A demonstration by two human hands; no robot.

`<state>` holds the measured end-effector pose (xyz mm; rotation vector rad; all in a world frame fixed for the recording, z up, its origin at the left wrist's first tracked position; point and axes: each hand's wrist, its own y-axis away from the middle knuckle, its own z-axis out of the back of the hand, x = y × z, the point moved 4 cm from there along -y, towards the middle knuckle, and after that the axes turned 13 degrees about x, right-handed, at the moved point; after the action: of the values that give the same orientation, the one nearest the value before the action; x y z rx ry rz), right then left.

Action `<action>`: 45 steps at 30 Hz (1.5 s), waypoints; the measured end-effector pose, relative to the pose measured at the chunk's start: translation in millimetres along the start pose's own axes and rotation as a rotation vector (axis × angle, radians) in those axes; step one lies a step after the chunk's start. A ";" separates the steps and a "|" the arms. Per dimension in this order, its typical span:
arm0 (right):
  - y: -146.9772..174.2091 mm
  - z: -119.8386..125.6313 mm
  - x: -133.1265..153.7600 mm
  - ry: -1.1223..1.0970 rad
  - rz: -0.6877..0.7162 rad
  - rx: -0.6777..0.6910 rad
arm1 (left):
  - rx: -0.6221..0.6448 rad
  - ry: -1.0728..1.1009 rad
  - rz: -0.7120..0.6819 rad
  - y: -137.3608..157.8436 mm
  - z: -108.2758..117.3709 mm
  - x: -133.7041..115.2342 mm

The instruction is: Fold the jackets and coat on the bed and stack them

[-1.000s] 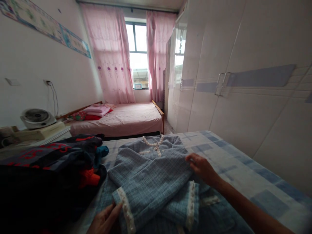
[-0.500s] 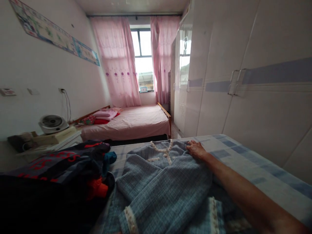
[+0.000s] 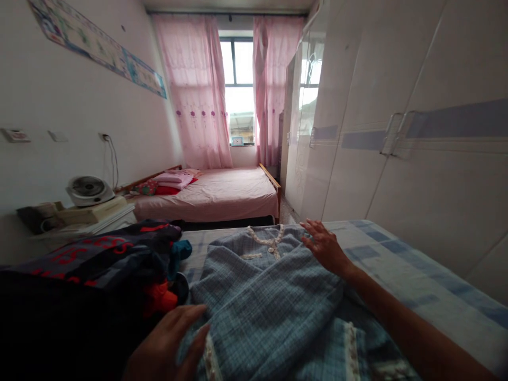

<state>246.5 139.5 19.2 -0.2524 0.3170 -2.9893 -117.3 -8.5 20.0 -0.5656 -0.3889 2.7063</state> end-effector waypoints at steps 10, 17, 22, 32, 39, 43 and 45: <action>53.2 -76.9 -29.1 0.064 -0.165 0.212 | 0.197 -0.269 -0.325 -10.9 -111.2 -0.1; 47.7 -77.1 -32.7 0.042 -0.158 0.208 | 0.200 -0.211 -0.310 -10.0 -103.3 -1.5; 47.1 -85.9 -38.1 0.034 -0.148 0.197 | 0.211 -0.241 -0.321 -12.4 -108.8 1.9; 23.2 -57.9 -7.9 0.159 -0.010 0.152 | 0.362 -0.089 -0.124 -40.4 -62.4 -10.7; 3.1 -67.2 91.0 -0.044 0.252 0.225 | 0.304 -0.126 -0.029 -113.3 -67.7 14.9; 5.1 -90.6 97.4 -0.142 0.282 0.381 | 0.393 -0.127 0.073 -121.4 -102.4 41.1; -2.7 -85.2 85.8 -0.171 0.299 0.393 | 0.372 -0.113 0.086 -127.7 -104.1 46.2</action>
<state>147.1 146.8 -49.2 -0.3759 -0.2298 -2.6374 -77.0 144.6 -45.0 -0.3306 0.1160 2.8004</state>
